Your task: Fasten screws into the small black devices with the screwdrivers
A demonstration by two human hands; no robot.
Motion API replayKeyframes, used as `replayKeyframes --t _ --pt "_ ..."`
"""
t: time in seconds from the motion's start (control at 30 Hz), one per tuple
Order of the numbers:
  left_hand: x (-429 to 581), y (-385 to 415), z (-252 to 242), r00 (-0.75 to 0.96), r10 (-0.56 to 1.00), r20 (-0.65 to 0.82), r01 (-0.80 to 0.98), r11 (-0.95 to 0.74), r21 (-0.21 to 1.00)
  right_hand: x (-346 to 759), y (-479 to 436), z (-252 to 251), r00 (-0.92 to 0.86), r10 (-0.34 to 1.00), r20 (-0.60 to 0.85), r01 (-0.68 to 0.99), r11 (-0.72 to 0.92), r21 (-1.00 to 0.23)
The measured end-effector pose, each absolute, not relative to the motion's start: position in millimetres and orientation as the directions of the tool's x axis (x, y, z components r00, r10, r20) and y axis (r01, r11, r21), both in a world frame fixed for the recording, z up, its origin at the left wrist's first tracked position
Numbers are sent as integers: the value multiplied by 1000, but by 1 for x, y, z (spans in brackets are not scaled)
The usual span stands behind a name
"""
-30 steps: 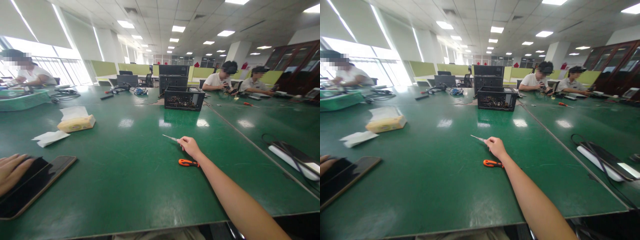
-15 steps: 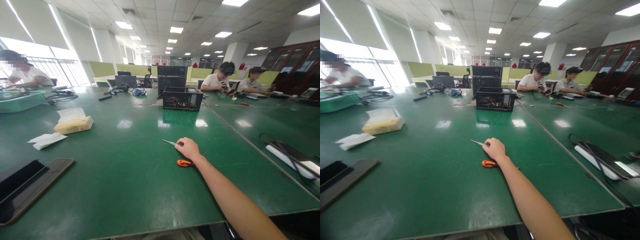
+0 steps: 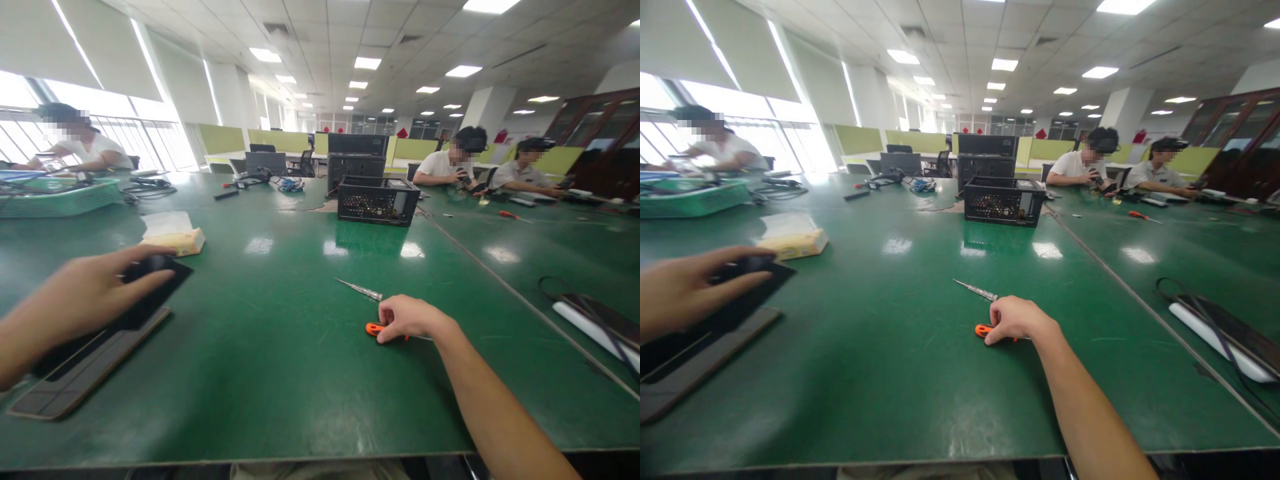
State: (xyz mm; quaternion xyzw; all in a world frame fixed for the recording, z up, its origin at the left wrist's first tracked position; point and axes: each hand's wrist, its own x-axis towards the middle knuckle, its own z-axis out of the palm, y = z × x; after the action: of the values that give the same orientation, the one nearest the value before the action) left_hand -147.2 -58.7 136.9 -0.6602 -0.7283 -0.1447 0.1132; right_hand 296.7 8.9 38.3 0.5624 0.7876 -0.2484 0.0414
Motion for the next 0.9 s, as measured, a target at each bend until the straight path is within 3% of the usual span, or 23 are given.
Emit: replayKeyframes --t 0.1,0.17,0.27,0.37,0.47,0.53,0.67,0.77,0.9 --pt "-86 -52 102 265 958 107 934 -283 219 287 5 37 -384 880 -278 906 302 -296" --pt "-39 -51 80 458 887 59 855 -458 245 282 6 34 -455 854 -252 842 322 -432" --pt "20 -45 55 656 753 47 728 -648 225 278 9 29 -540 807 -238 645 216 -733" --pt "53 -34 42 758 648 74 630 -756 177 275 14 26 -490 856 -162 445 86 -891" --pt "60 -24 35 776 616 135 591 -785 185 272 16 26 -353 934 -61 215 18 -976" --pt "53 -21 32 751 635 181 593 -769 239 269 18 27 -265 964 -3 -23 -10 -1000" --pt "35 -21 26 750 615 245 499 -768 401 262 19 25 -166 986 18 -524 -73 -849" --pt "34 -21 19 729 626 275 459 -746 482 255 19 20 -198 980 10 -611 -116 -783" --pt "42 -22 11 688 667 286 473 -711 520 248 18 13 -128 992 14 -535 -57 -843"
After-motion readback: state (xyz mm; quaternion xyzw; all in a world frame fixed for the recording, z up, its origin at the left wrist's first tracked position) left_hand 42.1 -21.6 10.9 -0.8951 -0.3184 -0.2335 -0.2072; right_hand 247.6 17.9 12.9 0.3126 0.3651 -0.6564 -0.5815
